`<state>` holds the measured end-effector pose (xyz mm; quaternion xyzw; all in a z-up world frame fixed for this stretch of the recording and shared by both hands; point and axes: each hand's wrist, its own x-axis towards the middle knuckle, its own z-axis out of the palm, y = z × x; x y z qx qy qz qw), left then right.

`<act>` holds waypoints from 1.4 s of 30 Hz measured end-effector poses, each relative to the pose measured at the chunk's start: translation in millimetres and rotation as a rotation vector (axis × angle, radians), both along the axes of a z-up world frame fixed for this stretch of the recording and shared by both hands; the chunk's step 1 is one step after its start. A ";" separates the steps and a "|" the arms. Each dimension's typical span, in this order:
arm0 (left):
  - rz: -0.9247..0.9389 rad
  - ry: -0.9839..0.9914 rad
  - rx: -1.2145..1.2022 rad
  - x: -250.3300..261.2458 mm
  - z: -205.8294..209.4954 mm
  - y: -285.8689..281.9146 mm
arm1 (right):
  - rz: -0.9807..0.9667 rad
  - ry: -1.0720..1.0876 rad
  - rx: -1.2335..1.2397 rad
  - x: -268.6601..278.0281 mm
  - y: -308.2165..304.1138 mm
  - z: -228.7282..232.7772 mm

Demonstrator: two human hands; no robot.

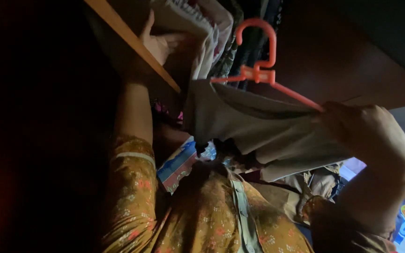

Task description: The person picks up various clothing items from a bed, including shirts and pants, places them onto hangers, and hangs them onto a rod inside a wooden wardrobe.

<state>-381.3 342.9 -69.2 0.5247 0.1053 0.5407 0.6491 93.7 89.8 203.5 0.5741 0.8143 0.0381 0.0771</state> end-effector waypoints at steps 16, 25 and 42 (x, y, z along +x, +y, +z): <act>-0.125 0.096 -0.390 58.6 28.8 41.0 | 0.026 0.021 0.124 27.9 8.5 -13.2; -0.143 0.122 -0.499 63.3 -5.0 67.3 | 0.113 0.031 0.137 36.7 17.6 -34.8; 0.683 -0.080 -0.776 -182.0 -62.5 -10.1 | 0.502 0.492 0.339 -154.7 73.7 -55.0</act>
